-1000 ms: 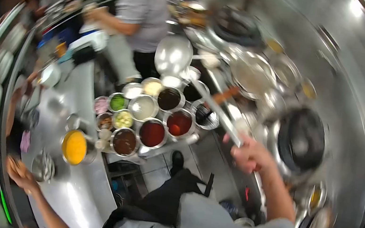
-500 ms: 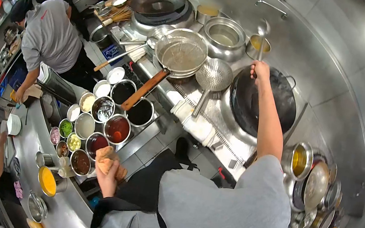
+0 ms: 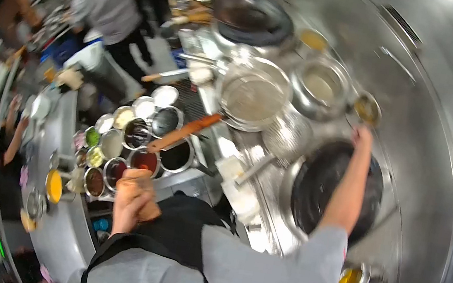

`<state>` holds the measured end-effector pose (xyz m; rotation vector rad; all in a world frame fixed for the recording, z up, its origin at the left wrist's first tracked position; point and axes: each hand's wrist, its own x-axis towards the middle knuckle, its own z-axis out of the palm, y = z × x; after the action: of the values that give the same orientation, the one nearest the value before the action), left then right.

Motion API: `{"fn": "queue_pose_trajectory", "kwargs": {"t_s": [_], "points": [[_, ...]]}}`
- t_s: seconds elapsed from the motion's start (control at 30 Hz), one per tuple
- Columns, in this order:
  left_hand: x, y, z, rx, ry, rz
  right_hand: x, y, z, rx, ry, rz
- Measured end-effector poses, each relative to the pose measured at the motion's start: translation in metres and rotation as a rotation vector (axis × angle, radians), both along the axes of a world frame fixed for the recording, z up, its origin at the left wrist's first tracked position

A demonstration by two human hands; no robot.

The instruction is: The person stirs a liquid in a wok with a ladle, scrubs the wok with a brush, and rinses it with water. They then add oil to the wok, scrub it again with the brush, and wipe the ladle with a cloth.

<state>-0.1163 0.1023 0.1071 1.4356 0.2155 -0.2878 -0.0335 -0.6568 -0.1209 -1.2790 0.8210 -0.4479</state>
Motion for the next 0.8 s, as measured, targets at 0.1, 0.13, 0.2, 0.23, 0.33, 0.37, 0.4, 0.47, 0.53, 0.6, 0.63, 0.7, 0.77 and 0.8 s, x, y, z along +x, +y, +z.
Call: {"fn": "queue_pose_trajectory", "kwargs": {"t_s": [0.1,0.13,0.2,0.23,0.33,0.37,0.4,0.47,0.53,0.6,0.63,0.7,0.77,0.8], "points": [[0.023,-0.007,-0.026,0.017,-0.133,-0.127,-0.004,0.033,-0.020,-0.309,0.276,-0.088],[0.029,-0.010,-0.029,0.069,-0.141,-0.125,-0.010,0.059,-0.008,-0.369,0.446,-0.060],[0.042,-0.011,-0.047,0.201,-0.164,-0.151,-0.012,0.128,0.018,-0.229,0.155,-0.128],[0.049,-0.009,-0.060,0.287,-0.182,-0.178,-0.011,0.155,0.028,-0.135,0.056,-0.159],[0.070,-0.008,-0.073,0.555,-0.199,-0.340,-0.005,0.210,0.044,0.081,0.006,-0.139],[0.077,-0.006,-0.074,0.624,-0.191,-0.410,0.003,0.207,0.038,0.084,0.048,-0.121],[0.080,-0.004,-0.070,0.671,-0.185,-0.476,0.011,0.203,0.034,0.088,0.091,-0.102],[0.085,0.006,-0.087,0.740,-0.135,-0.594,0.035,0.190,0.018,0.079,0.170,-0.066],[0.086,0.015,-0.101,0.782,-0.058,-0.715,0.068,0.168,-0.002,0.063,0.251,-0.010],[0.080,0.027,-0.122,0.726,-0.014,-0.720,0.095,0.139,-0.026,0.162,0.273,-0.007],[0.075,0.034,-0.138,0.697,0.009,-0.726,0.108,0.118,-0.043,0.357,0.124,0.044],[0.064,0.050,-0.191,0.548,0.073,-0.681,0.120,0.084,-0.070,0.743,-0.191,0.126],[0.060,0.063,-0.205,0.447,0.239,-0.652,0.105,0.115,-0.037,1.130,-0.524,0.112],[0.056,0.063,-0.203,0.354,0.274,-0.594,0.101,0.108,-0.046,1.202,-0.630,0.244]]}}
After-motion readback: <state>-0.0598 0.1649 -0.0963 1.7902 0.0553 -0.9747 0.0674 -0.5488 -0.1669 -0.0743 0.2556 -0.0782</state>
